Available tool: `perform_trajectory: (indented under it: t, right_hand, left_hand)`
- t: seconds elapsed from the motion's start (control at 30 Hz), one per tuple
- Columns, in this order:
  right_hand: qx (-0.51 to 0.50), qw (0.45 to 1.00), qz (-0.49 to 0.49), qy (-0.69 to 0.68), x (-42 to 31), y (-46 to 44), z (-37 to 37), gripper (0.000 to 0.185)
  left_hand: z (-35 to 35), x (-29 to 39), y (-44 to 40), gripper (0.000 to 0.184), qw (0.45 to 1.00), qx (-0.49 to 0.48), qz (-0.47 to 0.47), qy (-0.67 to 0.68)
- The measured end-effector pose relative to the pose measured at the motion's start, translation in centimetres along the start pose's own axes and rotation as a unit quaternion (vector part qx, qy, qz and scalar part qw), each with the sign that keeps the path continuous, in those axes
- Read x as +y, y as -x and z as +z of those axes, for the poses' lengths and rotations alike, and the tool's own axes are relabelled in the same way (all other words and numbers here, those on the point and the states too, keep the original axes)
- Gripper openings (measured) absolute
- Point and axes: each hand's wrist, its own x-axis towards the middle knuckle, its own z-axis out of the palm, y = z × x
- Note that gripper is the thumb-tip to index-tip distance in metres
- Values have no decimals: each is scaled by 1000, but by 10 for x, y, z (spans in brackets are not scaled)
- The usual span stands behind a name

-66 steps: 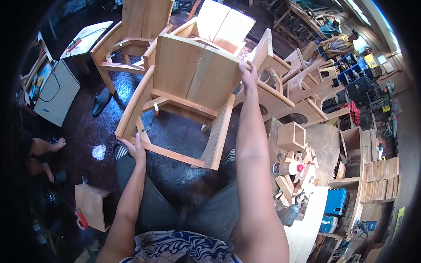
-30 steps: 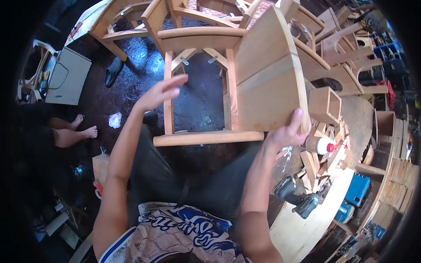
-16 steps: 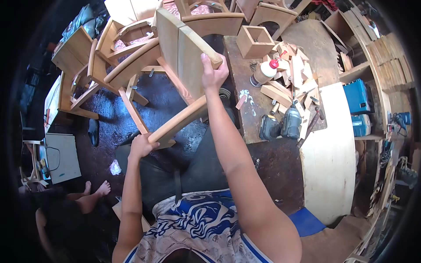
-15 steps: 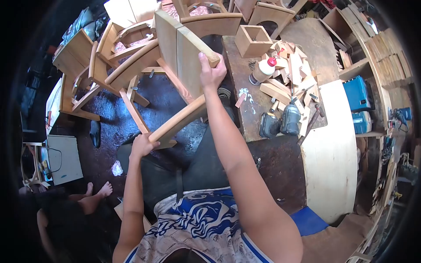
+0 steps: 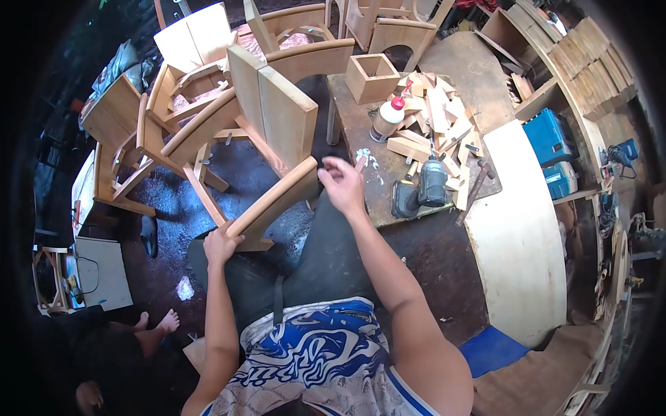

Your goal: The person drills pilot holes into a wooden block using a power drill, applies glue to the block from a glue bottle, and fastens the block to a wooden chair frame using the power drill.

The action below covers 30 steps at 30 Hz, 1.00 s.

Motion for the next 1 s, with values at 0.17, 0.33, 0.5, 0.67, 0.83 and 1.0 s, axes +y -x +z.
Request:
perform_trajectory:
  t: [0.17, 0.33, 0.5, 0.67, 0.83, 1.0]
  right_hand:
    - [69, 994, 49, 73, 18, 101, -79, 9]
    - [133, 978, 145, 68, 66, 156, -114, 13]
    - [119, 983, 136, 42, 62, 144, -95, 14]
    - [144, 985, 86, 30, 38, 102, -81, 12]
    - [152, 980, 125, 21, 55, 103, -78, 12]
    - [197, 958, 204, -28, 62, 121, -92, 12]
  left_hand:
    - [0, 16, 1, 64, 999, -22, -22, 14]
    - [26, 69, 11, 49, 946, 167, 231, 151]
    - [62, 198, -5, 34, 885, 32, 331, 325]
    - [95, 319, -88, 22, 867, 46, 324, 377]
    - [130, 406, -220, 23, 908, 94, 365, 182]
    - [138, 438, -280, 32, 890, 15, 455, 15]
